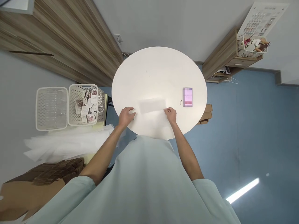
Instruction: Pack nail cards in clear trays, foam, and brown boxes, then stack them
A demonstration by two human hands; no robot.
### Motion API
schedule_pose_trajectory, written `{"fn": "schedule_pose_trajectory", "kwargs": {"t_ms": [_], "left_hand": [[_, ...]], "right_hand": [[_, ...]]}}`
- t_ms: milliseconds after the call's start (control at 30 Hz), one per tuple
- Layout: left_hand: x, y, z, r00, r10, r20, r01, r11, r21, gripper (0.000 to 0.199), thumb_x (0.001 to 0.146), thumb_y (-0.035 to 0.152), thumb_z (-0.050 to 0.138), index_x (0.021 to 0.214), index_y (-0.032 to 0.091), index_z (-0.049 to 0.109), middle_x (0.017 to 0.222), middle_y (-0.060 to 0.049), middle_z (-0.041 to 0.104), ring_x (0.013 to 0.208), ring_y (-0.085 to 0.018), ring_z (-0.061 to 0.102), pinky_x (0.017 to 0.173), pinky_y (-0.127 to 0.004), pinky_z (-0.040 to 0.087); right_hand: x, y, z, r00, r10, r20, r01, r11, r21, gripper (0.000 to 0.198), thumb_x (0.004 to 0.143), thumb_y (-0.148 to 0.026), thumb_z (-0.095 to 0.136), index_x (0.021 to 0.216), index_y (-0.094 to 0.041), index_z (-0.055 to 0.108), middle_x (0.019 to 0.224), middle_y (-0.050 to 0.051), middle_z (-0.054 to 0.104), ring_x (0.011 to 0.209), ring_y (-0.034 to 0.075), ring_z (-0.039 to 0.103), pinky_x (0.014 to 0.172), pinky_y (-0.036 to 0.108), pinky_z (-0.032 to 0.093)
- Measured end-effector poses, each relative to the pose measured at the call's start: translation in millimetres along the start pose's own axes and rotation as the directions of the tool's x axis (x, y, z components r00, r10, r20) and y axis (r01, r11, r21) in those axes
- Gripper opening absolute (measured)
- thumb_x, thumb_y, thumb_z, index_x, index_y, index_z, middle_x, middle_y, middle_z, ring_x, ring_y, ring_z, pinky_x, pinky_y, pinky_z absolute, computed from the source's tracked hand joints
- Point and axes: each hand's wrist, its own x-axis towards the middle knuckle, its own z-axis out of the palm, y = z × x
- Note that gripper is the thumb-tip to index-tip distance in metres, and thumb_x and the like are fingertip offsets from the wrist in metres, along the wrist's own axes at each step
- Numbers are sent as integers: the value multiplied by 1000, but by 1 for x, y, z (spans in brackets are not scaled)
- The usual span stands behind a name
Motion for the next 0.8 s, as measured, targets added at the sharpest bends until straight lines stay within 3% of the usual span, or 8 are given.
{"fn": "schedule_pose_trajectory", "kwargs": {"t_ms": [167,333,467,667,800], "left_hand": [[-15,-40,-14,975,154,161,-188,957,222,63,80,38,83,139,27,65,155,-13,56,142,-43,48,117,-55,43],[-25,-51,-12,955,225,193,-267,936,229,68,80,28,81,145,26,61,147,-16,59,136,-42,51,114,-56,45],[-29,-25,2,941,301,153,-321,937,134,73,83,33,81,150,27,55,148,-14,58,137,-39,50,115,-54,46],[-31,33,43,867,416,275,-445,894,50,69,82,27,83,146,22,57,148,-15,59,134,-38,52,113,-52,47],[-29,45,64,862,400,312,-441,894,72,69,80,23,85,143,21,58,146,-16,59,133,-39,52,110,-52,49]], "right_hand": [[6,-1,2,998,18,-64,-22,997,-77,26,79,-47,74,85,-23,69,90,5,79,81,22,72,82,35,54],[8,1,5,994,27,-109,-42,989,-139,27,78,-47,72,87,-22,70,94,8,80,85,24,70,82,36,53],[6,0,6,990,29,-136,-53,983,-176,29,79,-48,72,89,-21,72,95,9,80,87,24,69,81,35,52],[-2,-4,7,989,31,-142,-57,981,-185,31,82,-48,71,95,-21,73,101,10,79,91,25,69,86,36,52],[-19,-2,2,986,52,-160,-84,977,-197,35,83,-47,71,106,-20,72,105,10,78,95,25,70,90,37,52]]}}
